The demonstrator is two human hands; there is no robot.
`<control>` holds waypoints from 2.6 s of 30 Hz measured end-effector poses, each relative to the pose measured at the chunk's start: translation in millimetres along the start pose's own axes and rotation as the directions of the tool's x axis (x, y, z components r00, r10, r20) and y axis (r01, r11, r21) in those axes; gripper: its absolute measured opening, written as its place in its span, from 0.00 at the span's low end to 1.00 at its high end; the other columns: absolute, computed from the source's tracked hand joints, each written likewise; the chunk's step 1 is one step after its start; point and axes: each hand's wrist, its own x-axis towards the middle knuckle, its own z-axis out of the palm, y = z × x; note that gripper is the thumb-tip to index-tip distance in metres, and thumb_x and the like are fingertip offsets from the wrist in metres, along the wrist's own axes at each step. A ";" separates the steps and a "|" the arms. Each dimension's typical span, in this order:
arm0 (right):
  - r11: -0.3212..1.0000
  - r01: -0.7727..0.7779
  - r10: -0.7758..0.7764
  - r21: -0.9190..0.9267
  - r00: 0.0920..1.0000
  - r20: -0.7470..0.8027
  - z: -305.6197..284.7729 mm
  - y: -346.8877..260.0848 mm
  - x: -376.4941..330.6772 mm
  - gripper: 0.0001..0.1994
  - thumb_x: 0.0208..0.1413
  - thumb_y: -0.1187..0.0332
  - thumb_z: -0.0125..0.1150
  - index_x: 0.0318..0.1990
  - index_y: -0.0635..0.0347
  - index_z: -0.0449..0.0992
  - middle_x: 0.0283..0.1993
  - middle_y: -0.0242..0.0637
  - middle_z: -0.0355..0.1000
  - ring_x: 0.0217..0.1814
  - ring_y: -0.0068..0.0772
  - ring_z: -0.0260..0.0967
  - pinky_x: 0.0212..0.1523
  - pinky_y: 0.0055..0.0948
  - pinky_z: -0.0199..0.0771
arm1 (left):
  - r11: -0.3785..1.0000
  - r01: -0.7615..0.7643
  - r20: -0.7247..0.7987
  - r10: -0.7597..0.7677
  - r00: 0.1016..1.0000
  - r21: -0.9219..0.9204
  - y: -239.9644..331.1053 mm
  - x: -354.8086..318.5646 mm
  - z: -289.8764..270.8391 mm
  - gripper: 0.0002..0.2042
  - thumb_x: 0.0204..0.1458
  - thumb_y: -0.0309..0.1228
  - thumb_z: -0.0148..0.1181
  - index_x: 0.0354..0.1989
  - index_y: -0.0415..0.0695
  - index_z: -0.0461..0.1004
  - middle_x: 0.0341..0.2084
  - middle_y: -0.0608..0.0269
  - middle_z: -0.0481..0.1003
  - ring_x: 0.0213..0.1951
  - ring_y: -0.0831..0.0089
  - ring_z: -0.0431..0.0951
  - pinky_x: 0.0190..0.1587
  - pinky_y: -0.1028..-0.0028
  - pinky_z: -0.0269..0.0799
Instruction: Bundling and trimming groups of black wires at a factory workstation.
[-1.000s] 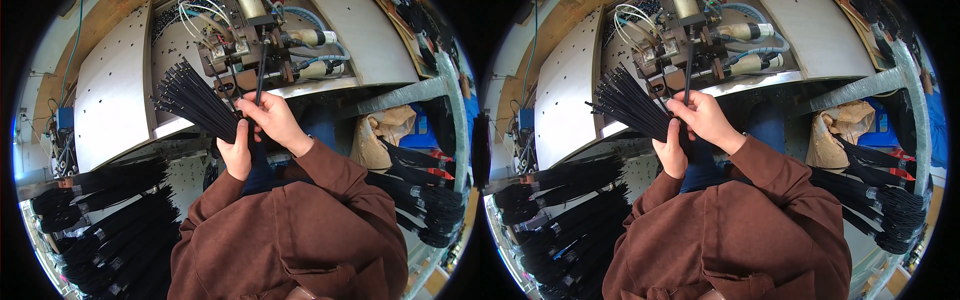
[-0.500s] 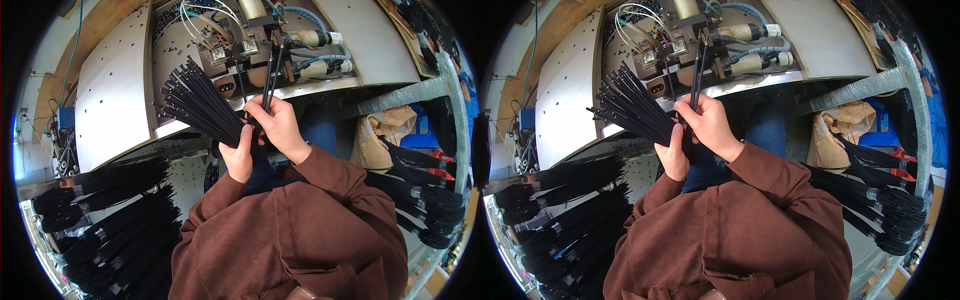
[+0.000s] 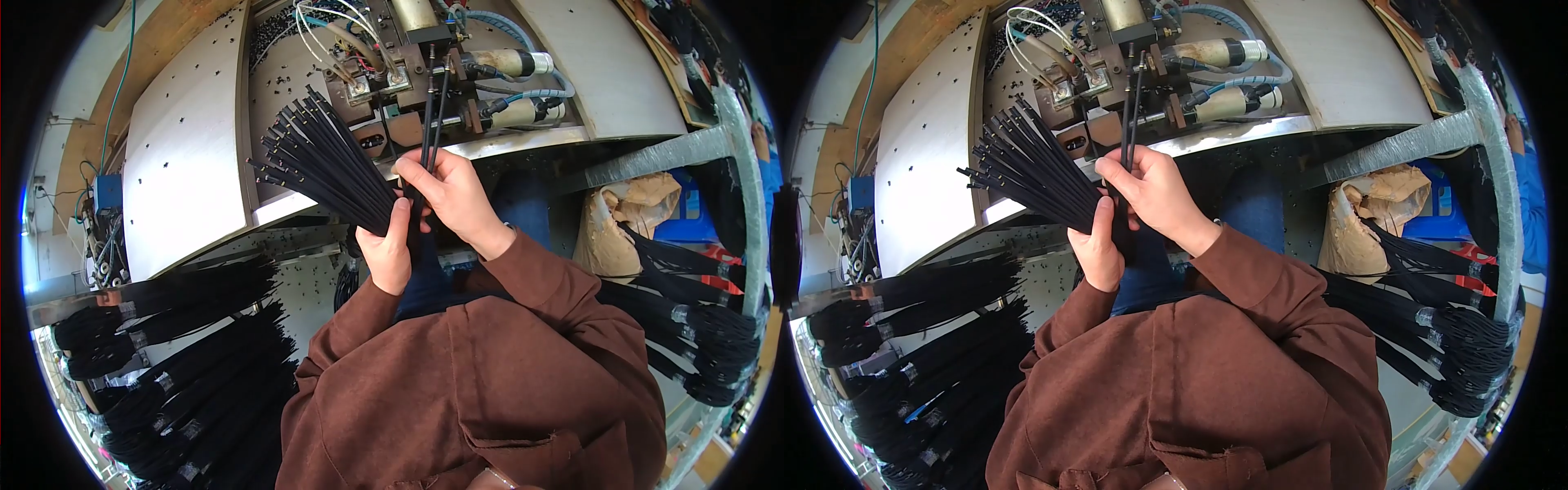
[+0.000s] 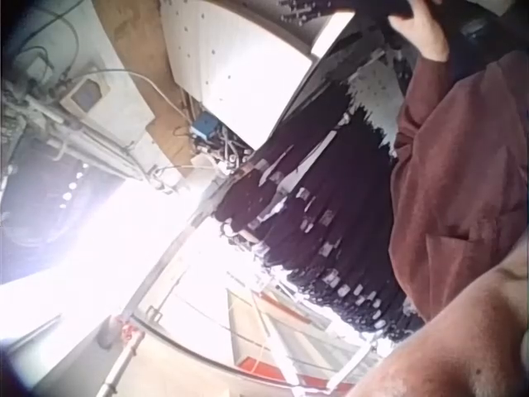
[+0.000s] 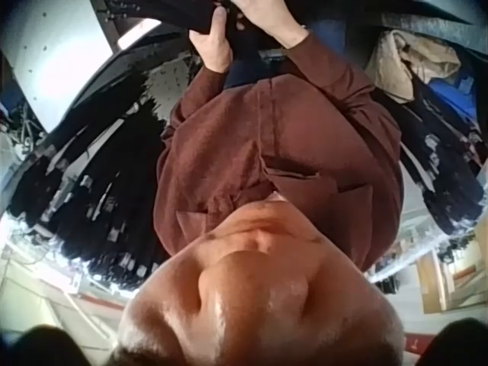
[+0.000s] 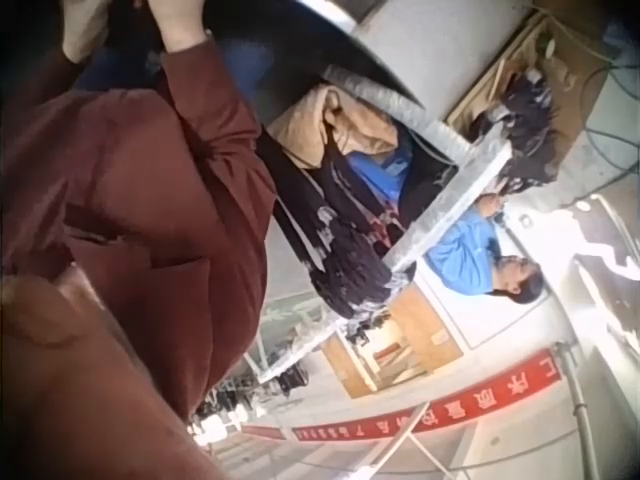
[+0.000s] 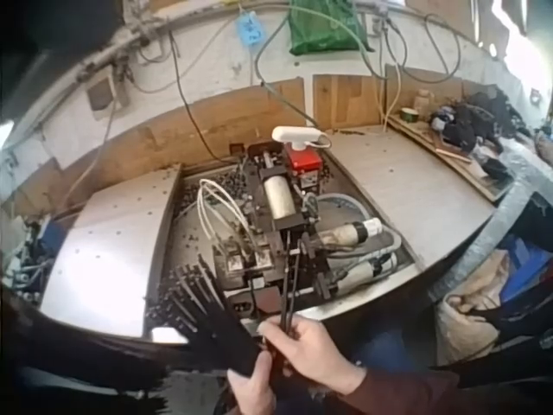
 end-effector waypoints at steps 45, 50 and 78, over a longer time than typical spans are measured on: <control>1.000 -0.006 0.007 0.029 1.000 -0.027 0.5 1.3 -11.4 0.07 0.53 0.67 0.57 0.32 0.62 0.73 0.23 0.27 0.68 0.15 0.12 0.59 0.11 0.14 0.56 | 1.000 -0.005 0.014 0.005 1.000 0.023 -9.0 -11.6 -3.5 0.06 0.52 0.23 0.52 0.37 0.37 0.69 0.27 0.63 0.72 0.25 0.77 0.72 0.25 0.80 0.69; 0.998 -0.042 0.044 -0.051 0.998 0.044 0.3 2.0 -12.6 0.08 0.54 0.67 0.56 0.34 0.62 0.73 0.23 0.27 0.69 0.16 0.12 0.60 0.12 0.14 0.56 | 0.999 -0.002 0.036 0.001 0.999 0.039 -9.8 -15.2 -4.5 0.06 0.52 0.22 0.52 0.38 0.37 0.68 0.27 0.63 0.71 0.24 0.77 0.72 0.24 0.80 0.69; 0.997 -0.069 0.071 -0.031 0.996 0.047 -0.6 -6.1 -9.7 0.08 0.53 0.66 0.57 0.33 0.62 0.73 0.23 0.27 0.68 0.18 0.13 0.61 0.13 0.14 0.57 | 0.999 0.012 0.020 -0.012 1.000 0.031 -11.7 -15.4 -4.6 0.06 0.51 0.21 0.52 0.37 0.37 0.68 0.26 0.63 0.71 0.23 0.76 0.72 0.24 0.79 0.70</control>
